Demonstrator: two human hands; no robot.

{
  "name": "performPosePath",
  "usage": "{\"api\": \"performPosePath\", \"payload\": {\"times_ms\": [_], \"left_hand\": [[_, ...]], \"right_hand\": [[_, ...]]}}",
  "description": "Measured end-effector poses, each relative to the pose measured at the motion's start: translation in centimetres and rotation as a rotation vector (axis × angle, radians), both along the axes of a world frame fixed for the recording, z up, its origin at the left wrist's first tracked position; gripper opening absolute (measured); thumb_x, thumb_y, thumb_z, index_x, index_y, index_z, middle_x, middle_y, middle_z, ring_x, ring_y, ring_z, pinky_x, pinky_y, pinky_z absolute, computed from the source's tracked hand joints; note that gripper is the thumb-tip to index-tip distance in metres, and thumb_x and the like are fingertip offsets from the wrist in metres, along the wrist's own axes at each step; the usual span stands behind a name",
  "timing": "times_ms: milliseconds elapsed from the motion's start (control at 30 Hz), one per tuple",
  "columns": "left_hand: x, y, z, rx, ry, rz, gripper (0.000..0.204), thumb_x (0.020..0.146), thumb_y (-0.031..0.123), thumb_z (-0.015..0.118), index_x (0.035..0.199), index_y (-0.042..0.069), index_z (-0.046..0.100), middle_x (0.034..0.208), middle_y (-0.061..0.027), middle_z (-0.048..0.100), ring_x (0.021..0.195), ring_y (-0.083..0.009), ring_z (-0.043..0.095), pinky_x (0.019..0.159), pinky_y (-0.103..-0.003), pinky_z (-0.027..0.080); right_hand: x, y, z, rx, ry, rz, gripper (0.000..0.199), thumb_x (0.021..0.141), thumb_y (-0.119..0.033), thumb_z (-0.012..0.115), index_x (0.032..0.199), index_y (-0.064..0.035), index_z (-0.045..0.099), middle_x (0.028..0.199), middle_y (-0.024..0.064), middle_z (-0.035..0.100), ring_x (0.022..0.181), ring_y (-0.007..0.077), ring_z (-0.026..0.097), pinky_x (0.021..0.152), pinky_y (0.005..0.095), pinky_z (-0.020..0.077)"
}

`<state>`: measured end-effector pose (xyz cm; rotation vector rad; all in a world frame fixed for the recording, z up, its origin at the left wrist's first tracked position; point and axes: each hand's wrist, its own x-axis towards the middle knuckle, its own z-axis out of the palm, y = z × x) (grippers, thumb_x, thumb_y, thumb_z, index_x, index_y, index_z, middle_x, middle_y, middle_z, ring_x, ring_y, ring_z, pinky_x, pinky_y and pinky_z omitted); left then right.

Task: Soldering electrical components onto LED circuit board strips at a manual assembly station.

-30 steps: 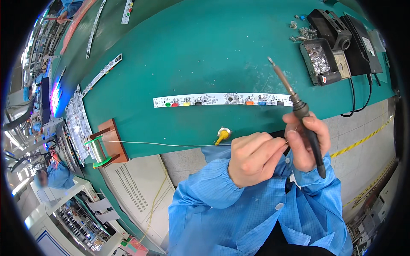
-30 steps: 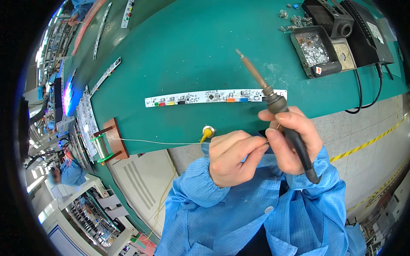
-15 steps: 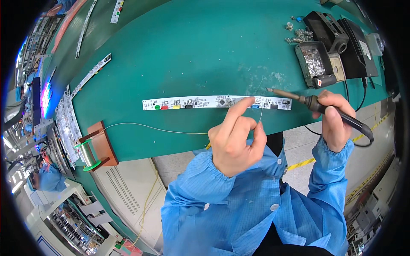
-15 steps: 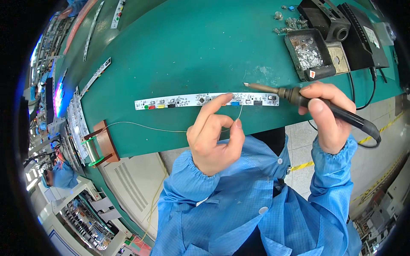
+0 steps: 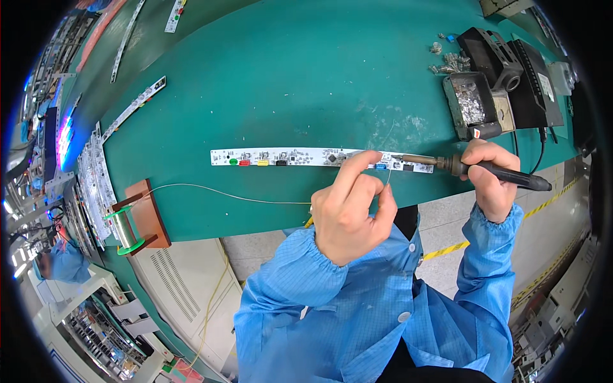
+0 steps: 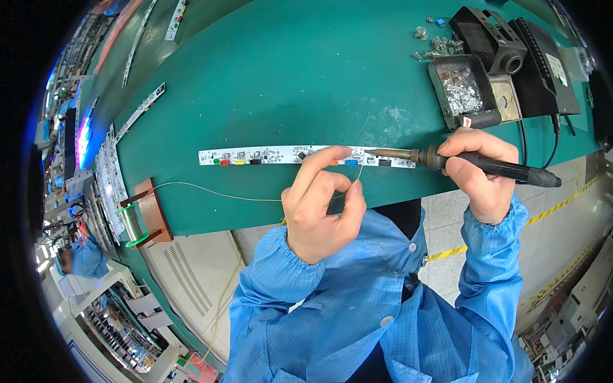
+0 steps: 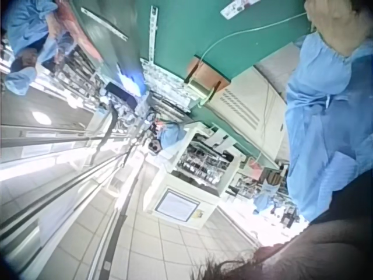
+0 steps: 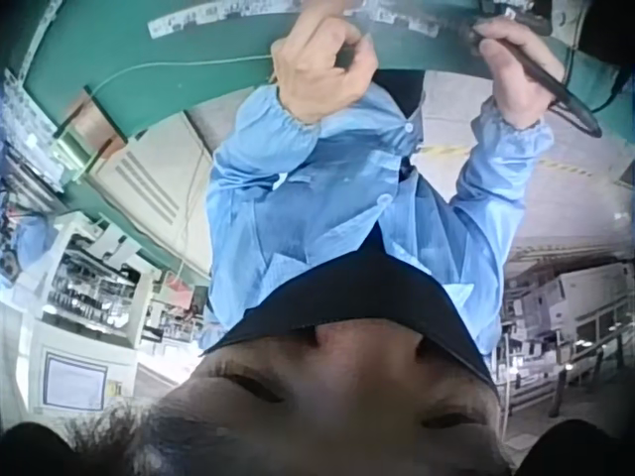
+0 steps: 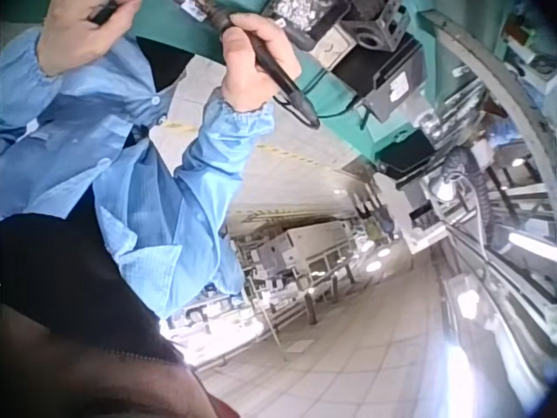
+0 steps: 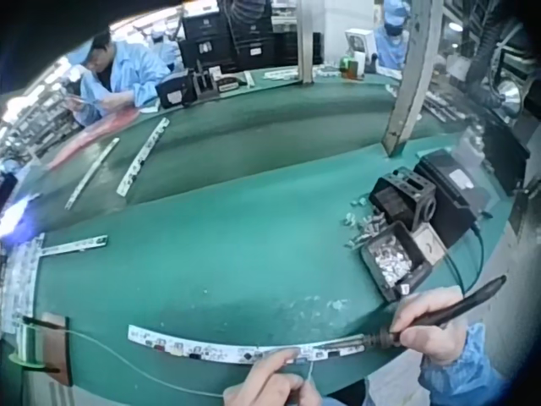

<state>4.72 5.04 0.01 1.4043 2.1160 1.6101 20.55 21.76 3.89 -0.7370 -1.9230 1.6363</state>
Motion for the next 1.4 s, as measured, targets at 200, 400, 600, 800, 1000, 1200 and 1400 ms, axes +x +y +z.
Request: {"api": "performPosePath", "payload": {"times_ms": [200,400,600,800,1000,1200,1400], "left_hand": [[0.2,0.3,-0.1,-0.022,0.016,0.009,0.017,0.066,-0.002,0.068,0.068,0.004,0.053,0.1,-0.0118,0.064,0.051,-0.0192,0.059,0.045,-0.03,0.046],[0.2,0.0,0.1,-0.056,0.026,0.025,0.017,0.067,-0.001,0.069,0.068,0.004,0.053,0.101,-0.0108,0.063,0.051,-0.0193,0.059,0.045,-0.03,0.046],[0.2,0.1,-0.1,-0.048,0.022,0.005,0.015,0.068,0.0,0.069,0.069,0.004,0.054,0.102,-0.0102,0.063,0.051,-0.0198,0.059,0.046,-0.031,0.046],[0.3,0.3,-0.1,-0.039,0.028,0.012,0.016,0.067,0.001,0.07,0.068,0.004,0.055,0.103,-0.0102,0.063,0.052,-0.0197,0.059,0.046,-0.03,0.046],[0.1,-0.3,0.7,-0.082,-0.022,0.026,0.013,0.066,-0.002,0.069,0.066,0.004,0.057,0.101,-0.0132,0.064,0.069,-0.0233,0.065,0.052,-0.031,0.05],[0.2,-0.5,0.7,0.064,-0.007,0.017,0.01,0.066,0.0,0.068,0.074,0.004,0.063,0.103,-0.0151,0.063,0.061,-0.0227,0.063,0.052,-0.031,0.05],[-2.5,-4.3,3.7,0.122,0.208,0.161,0.033,0.063,0.001,0.069,0.096,0.0,0.066,0.109,-0.0193,0.06,0.09,-0.0305,0.06,0.074,-0.036,0.051]], "right_hand": [[0.6,0.4,-0.5,-0.061,-0.047,-0.017,0.023,0.072,-0.015,0.06,0.086,0.0031,0.062,0.079,0.01,0.056,0.06,0.0133,0.05,0.051,0.0246,0.0393],[-0.1,0.3,-0.3,-0.161,0.007,-0.029,0.02,0.069,-0.005,0.056,0.085,0.0034,0.065,0.074,0.008,0.061,0.06,0.0117,0.054,0.053,0.0241,0.0424],[0.1,0.4,-0.4,-0.155,0.014,-0.034,0.019,0.07,-0.005,0.055,0.085,0.0034,0.064,0.074,0.0083,0.061,0.059,0.012,0.053,0.053,0.0242,0.0421],[0.3,0.3,-0.4,-0.128,0.016,-0.049,0.018,0.07,-0.005,0.056,0.083,0.0033,0.064,0.074,0.0085,0.061,0.058,0.0121,0.052,0.054,0.0247,0.0418],[1.5,-0.3,-0.4,-0.1,0.127,-0.105,0.021,0.079,-0.015,0.06,0.092,0.001,0.061,0.086,0.009,0.055,0.066,0.0137,0.049,0.055,0.0241,0.0385],[7.1,-2.4,-6.0,0.832,0.29,-0.496,0.025,0.092,-0.009,0.05,0.112,0.0042,0.058,0.108,0.0181,0.059,0.091,0.0261,0.059,0.079,0.0347,0.0486],[6.4,-3.4,-6.7,0.729,-0.044,-0.379,0.033,0.095,-0.009,0.046,0.123,0.0082,0.05,0.118,0.0208,0.057,0.105,0.0282,0.058,0.095,0.0399,0.0427]]}}
